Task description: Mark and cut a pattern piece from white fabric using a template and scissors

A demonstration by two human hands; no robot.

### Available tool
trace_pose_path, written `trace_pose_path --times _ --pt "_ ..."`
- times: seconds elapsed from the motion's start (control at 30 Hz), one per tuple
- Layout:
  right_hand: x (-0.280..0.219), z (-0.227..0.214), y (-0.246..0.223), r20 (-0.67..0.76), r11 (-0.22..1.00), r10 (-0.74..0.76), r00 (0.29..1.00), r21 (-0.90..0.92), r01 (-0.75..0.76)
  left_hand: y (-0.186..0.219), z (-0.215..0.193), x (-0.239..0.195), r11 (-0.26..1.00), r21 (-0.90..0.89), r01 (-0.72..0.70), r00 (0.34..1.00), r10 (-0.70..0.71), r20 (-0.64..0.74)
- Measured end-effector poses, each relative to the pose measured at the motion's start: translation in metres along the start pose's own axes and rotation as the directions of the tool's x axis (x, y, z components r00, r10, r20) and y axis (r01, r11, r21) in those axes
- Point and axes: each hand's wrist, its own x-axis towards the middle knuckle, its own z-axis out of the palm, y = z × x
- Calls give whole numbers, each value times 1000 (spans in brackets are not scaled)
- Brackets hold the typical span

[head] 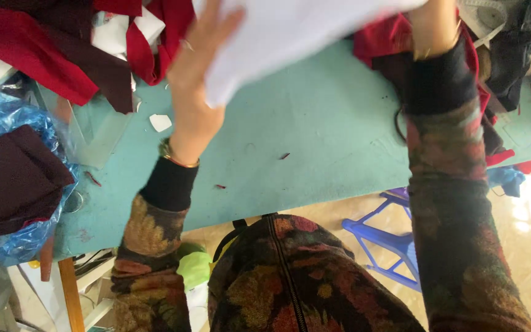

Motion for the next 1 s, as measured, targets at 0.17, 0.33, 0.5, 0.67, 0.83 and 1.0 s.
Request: trace_pose_path --times 0.17,0.33,0.5,0.67,0.83,1.0 --pt "-58 9 -1 -71 893 245 967 406 -196 -45 41 -121 999 36 39 894 -51 445" --pt "-165 58 -18 227 921 209 951 280 -269 -62 85 -233 956 272 111 752 -260 605" --pt "-210 70 -32 140 848 448 883 245 -469 -51 86 -248 941 325 94 749 -282 599" --pt "-239 59 -51 -5 817 563 827 157 -555 -53 87 -257 930 365 40 849 -224 478" --pt "-283 51 -85 -52 788 615 787 1 -616 -49 84 -259 928 371 39 862 -219 457" --pt "-316 49 -127 6 780 604 797 -212 -589 -47 77 -259 948 312 59 843 -215 493"
